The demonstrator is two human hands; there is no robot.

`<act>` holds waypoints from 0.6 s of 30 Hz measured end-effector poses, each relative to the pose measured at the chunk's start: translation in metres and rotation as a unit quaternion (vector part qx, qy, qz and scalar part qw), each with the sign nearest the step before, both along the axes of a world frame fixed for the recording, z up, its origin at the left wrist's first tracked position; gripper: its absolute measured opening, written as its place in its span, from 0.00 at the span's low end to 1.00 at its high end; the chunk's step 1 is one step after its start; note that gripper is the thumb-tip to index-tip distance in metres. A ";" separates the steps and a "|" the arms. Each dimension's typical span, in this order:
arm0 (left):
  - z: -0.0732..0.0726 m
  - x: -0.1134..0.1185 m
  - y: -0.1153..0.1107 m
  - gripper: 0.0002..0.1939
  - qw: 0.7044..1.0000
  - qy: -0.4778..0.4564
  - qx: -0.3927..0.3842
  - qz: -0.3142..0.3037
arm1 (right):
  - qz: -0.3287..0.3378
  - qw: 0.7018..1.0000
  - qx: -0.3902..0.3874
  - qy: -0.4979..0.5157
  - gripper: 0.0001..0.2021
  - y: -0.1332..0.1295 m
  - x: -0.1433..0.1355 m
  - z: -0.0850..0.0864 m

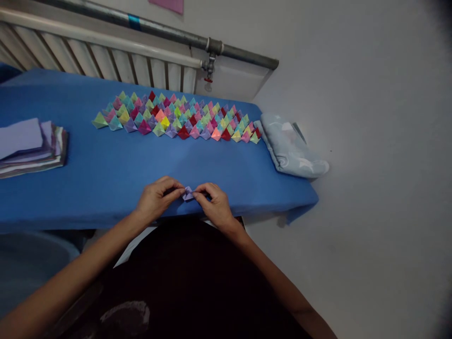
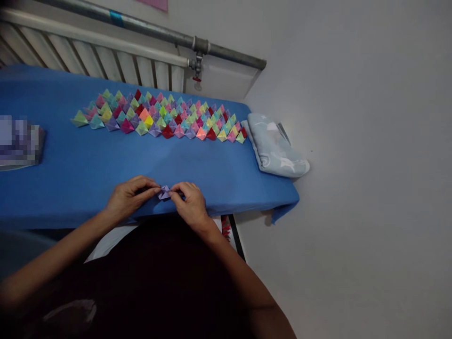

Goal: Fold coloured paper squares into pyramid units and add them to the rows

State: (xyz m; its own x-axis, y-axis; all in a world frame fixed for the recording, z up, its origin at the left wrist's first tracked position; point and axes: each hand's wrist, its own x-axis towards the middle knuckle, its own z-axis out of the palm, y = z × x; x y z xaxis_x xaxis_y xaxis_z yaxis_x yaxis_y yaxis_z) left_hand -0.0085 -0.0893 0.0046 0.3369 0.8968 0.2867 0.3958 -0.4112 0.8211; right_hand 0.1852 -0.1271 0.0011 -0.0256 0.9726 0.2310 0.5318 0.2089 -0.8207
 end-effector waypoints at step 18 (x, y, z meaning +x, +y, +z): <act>0.012 0.017 -0.010 0.23 0.950 -0.156 -0.259 0.075 | -0.027 0.994 0.097 0.045 0.05 -0.008 -0.007 0.002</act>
